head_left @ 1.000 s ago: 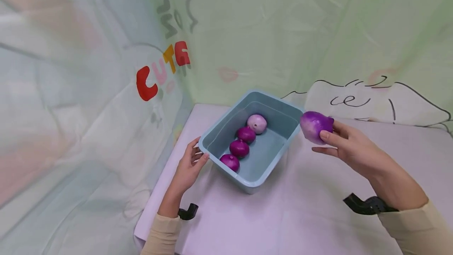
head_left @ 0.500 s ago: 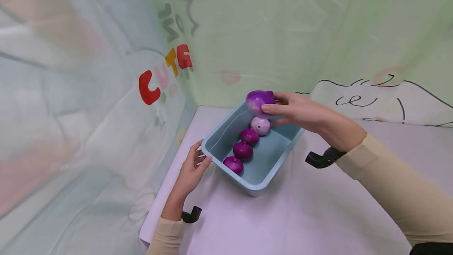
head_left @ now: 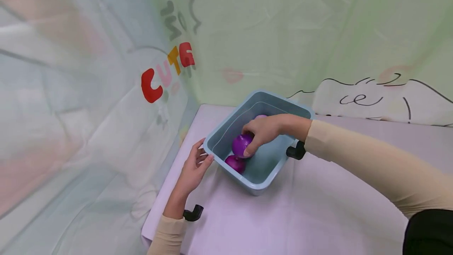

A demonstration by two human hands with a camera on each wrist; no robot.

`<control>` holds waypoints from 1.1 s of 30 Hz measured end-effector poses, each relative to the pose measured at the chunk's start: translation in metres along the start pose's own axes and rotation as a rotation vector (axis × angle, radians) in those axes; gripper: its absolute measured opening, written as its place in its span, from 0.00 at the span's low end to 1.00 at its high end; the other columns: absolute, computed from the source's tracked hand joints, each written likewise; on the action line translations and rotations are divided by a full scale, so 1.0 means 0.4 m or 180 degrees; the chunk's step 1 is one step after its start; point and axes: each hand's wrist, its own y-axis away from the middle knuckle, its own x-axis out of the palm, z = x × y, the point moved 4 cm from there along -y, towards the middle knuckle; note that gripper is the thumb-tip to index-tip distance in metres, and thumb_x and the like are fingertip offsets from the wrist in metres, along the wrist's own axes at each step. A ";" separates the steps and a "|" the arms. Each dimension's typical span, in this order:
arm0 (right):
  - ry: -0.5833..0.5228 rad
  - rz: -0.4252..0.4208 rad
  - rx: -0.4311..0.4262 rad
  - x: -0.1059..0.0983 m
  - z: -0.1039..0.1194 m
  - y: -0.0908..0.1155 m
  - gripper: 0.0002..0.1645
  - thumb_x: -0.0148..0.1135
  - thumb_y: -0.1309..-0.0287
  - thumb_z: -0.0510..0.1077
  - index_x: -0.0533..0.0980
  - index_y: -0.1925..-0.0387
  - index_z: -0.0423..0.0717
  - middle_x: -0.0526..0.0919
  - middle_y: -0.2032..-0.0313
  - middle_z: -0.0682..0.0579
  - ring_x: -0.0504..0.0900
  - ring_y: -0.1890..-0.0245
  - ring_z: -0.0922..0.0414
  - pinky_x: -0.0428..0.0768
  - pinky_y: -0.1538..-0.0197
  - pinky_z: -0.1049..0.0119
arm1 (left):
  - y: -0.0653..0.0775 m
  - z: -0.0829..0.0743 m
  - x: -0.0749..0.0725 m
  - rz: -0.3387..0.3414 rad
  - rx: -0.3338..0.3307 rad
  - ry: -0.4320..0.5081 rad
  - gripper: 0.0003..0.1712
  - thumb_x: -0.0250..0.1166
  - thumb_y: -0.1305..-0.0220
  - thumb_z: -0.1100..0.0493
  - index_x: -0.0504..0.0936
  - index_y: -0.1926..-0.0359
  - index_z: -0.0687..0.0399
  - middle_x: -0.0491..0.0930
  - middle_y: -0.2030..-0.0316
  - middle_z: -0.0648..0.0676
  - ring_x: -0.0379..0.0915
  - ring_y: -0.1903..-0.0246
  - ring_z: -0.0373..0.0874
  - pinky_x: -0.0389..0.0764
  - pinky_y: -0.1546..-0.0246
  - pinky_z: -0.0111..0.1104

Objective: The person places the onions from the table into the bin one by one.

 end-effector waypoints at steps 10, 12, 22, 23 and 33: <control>0.0433 0.0620 0.0113 0.063 0.004 -0.019 0.57 0.77 0.51 0.69 0.68 0.26 0.47 0.74 0.37 0.53 0.68 0.34 0.47 0.79 0.42 0.47 | -0.001 0.000 0.005 -0.0064 -0.0030 -0.0014 0.38 0.64 0.24 0.59 0.58 0.20 0.50 0.74 0.34 0.63 0.73 0.38 0.64 0.76 0.41 0.56; 0.0487 0.0699 0.0132 0.070 0.007 -0.020 0.57 0.78 0.53 0.69 0.69 0.26 0.50 0.73 0.37 0.54 0.66 0.33 0.47 0.78 0.41 0.46 | -0.001 0.002 0.005 -0.0066 -0.0036 -0.0025 0.38 0.64 0.24 0.59 0.58 0.20 0.50 0.74 0.34 0.63 0.73 0.38 0.64 0.76 0.41 0.56; 0.0773 0.1144 0.0137 0.087 0.009 -0.008 0.52 0.77 0.51 0.68 0.72 0.29 0.50 0.76 0.39 0.57 0.69 0.35 0.52 0.77 0.38 0.49 | -0.001 0.008 0.006 -0.0055 -0.0019 -0.0069 0.38 0.64 0.24 0.59 0.57 0.20 0.49 0.73 0.34 0.64 0.73 0.38 0.63 0.76 0.41 0.56; 0.0781 0.1162 0.0134 0.088 0.008 -0.007 0.52 0.77 0.51 0.68 0.72 0.29 0.50 0.76 0.39 0.57 0.69 0.35 0.51 0.77 0.39 0.49 | -0.001 0.008 0.006 -0.0061 -0.0019 -0.0073 0.38 0.64 0.24 0.59 0.57 0.20 0.48 0.73 0.34 0.64 0.73 0.38 0.63 0.76 0.41 0.56; 0.0778 0.1169 0.0075 0.092 0.010 -0.004 0.49 0.71 0.45 0.70 0.75 0.31 0.46 0.79 0.41 0.55 0.72 0.38 0.51 0.77 0.39 0.49 | -0.001 0.004 0.004 -0.0046 -0.0037 -0.0049 0.38 0.64 0.24 0.58 0.57 0.20 0.49 0.73 0.34 0.64 0.73 0.38 0.63 0.76 0.40 0.55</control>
